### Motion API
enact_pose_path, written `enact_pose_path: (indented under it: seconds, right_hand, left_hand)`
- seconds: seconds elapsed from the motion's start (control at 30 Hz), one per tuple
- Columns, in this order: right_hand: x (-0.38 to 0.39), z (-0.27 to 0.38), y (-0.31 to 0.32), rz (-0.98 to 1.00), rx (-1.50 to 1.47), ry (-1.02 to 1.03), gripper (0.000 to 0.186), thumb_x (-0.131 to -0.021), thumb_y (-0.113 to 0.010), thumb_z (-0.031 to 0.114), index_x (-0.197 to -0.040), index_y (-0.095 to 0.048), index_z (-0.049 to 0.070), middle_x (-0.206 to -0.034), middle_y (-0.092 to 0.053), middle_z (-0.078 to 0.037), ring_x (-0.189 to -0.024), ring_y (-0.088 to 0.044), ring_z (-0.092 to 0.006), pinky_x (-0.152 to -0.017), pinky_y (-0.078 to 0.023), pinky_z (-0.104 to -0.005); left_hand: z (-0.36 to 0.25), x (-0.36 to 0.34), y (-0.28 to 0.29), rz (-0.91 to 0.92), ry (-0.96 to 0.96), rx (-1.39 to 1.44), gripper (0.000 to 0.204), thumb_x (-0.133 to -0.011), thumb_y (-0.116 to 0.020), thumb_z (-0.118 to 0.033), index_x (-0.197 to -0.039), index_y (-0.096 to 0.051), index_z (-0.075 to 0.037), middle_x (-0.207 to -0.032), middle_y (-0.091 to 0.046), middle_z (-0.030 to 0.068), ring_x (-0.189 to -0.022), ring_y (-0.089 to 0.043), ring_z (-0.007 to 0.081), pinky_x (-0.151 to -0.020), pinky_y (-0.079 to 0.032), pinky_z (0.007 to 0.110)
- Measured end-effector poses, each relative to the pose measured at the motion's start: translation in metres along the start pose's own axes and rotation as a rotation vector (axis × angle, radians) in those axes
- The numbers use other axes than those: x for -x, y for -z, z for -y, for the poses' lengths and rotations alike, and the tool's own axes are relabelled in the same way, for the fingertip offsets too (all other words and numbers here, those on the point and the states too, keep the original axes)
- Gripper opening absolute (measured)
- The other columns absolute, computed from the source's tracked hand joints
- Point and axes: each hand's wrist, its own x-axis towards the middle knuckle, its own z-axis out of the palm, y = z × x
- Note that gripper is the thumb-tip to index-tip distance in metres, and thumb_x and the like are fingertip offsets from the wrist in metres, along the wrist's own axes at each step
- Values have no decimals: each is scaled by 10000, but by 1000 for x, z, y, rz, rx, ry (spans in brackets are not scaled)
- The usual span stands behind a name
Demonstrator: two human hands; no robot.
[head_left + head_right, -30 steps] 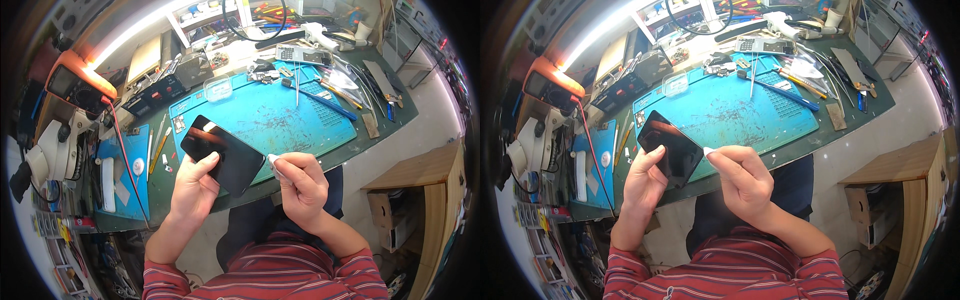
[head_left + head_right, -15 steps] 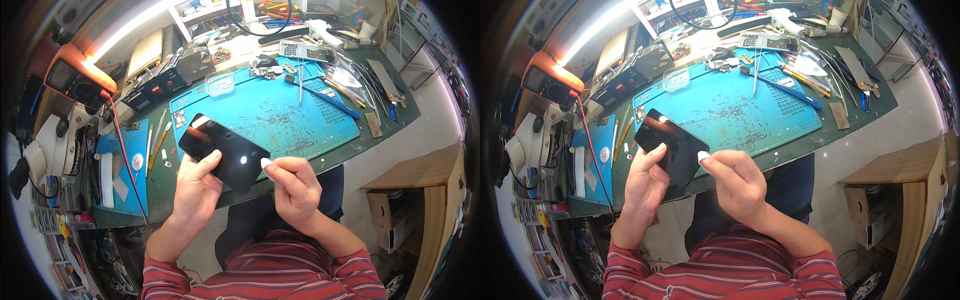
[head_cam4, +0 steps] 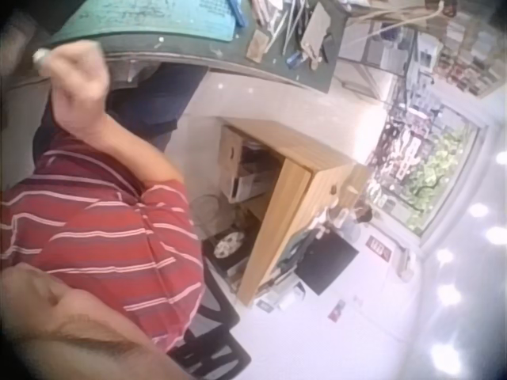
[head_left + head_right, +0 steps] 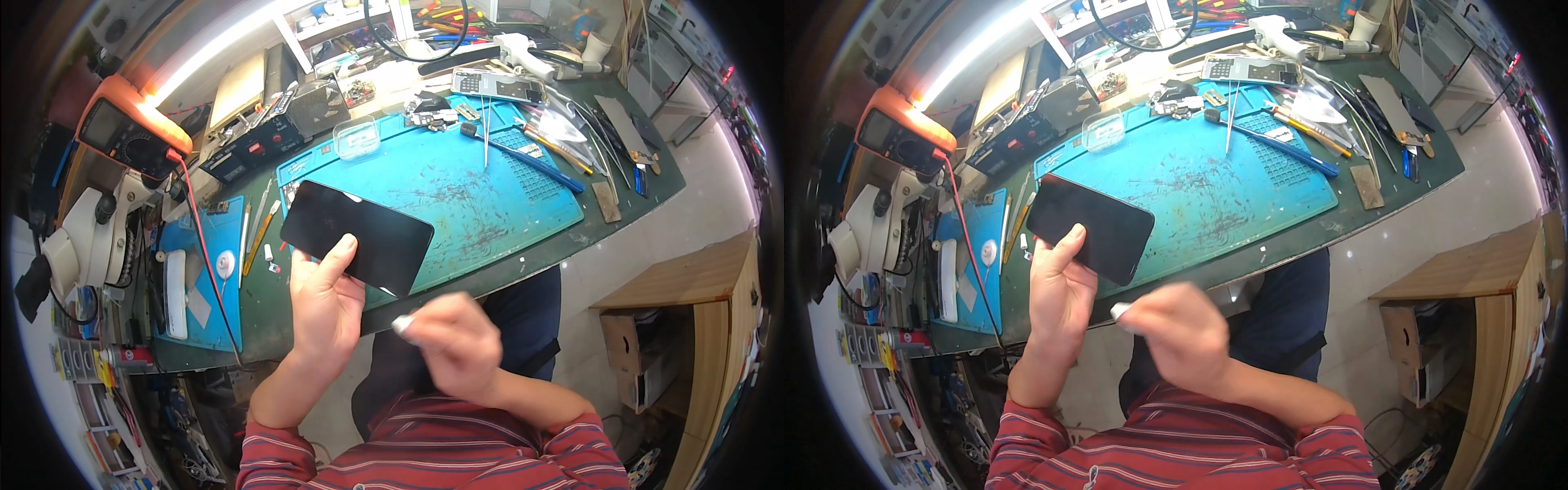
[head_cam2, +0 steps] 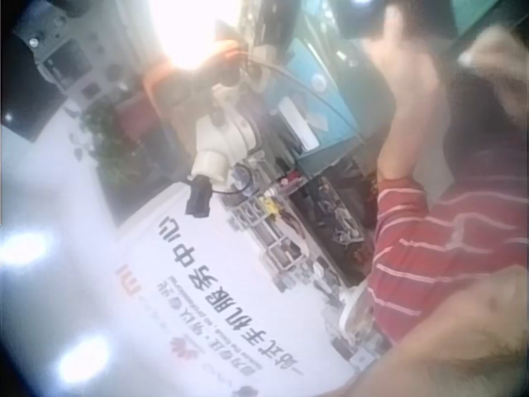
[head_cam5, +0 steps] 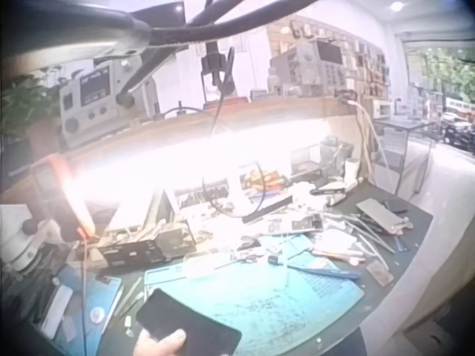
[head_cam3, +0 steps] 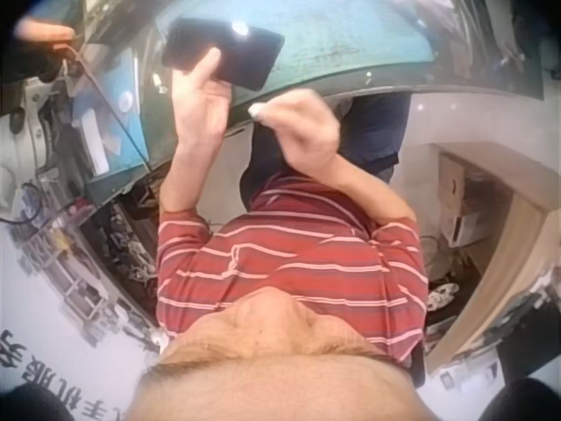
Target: The person removes a protective film from a black smartphone back cover, applies adhesive along the edges, wipes the surface, and then reattaches internal components to the phone's chassis using a screwdriver. The person works at a cluttered electronics repair bench.
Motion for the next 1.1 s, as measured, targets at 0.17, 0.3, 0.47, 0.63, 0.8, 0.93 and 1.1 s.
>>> enact_pose_path:
  seconds: [0.17,0.3,0.47,0.63,0.8,0.93,1.1]
  right_hand:
    - [-23,-1,18,-160,-768,-752,292,-1028,-643,22,-1310,-694,-31,-1216,-722,-82,-1120,-655,-139,-997,-489,-273]
    - [-35,-3,14,-164,-948,-853,321,-1016,-660,20,-1330,-681,-44,-1215,-729,-70,-1096,-657,-111,-976,-510,-270]
    - [-52,-8,51,-78,-863,-876,300,-1001,-685,42,-1289,-712,-37,-1160,-763,-74,-1014,-693,-106,-918,-540,-265]
    - [-77,0,83,310,-691,-974,293,-986,-693,68,-1257,-736,-35,-1101,-770,-63,-954,-687,-89,-860,-547,-253]
    - [-89,15,72,645,-568,-948,270,-977,-678,84,-1206,-765,-30,-1023,-773,-48,-896,-669,-78,-803,-547,-253]
    - [-92,19,75,691,-508,-943,258,-978,-690,119,-1179,-780,-15,-990,-772,-46,-869,-659,-72,-784,-540,-251]
    - [-84,14,89,334,-333,-605,232,-968,-653,-4,-1163,-779,9,-1030,-758,-80,-916,-683,-127,-808,-532,-268]
  left_hand:
    - [16,12,-13,-11,-189,-25,444,-1006,-616,60,-1403,-464,-69,-1320,-611,91,-1193,-637,199,-1055,-540,392]
    - [27,24,-17,71,-290,-45,501,-1023,-642,-10,-1473,-439,-96,-1401,-573,61,-1300,-568,210,-1150,-448,412]
    - [0,25,21,330,-20,293,772,-1072,-418,-650,-1580,-405,-69,-1513,-547,125,-1378,-529,278,-1200,-377,460]
    - [-53,15,36,412,503,-81,914,-1033,-477,-686,-1597,-330,18,-1408,-599,234,-1237,-657,308,-1044,-549,435]
    - [-52,8,12,721,665,-570,546,-1046,-677,-211,-1519,-488,-14,-1349,-638,35,-1118,-644,93,-943,-536,279]
    - [-42,14,9,704,650,-662,433,-1009,-729,-150,-1389,-604,15,-1277,-699,47,-1134,-653,104,-996,-526,282]
    - [-38,23,31,569,634,-429,416,-997,-732,-132,-1362,-620,34,-1269,-718,88,-1125,-685,144,-1013,-536,314]
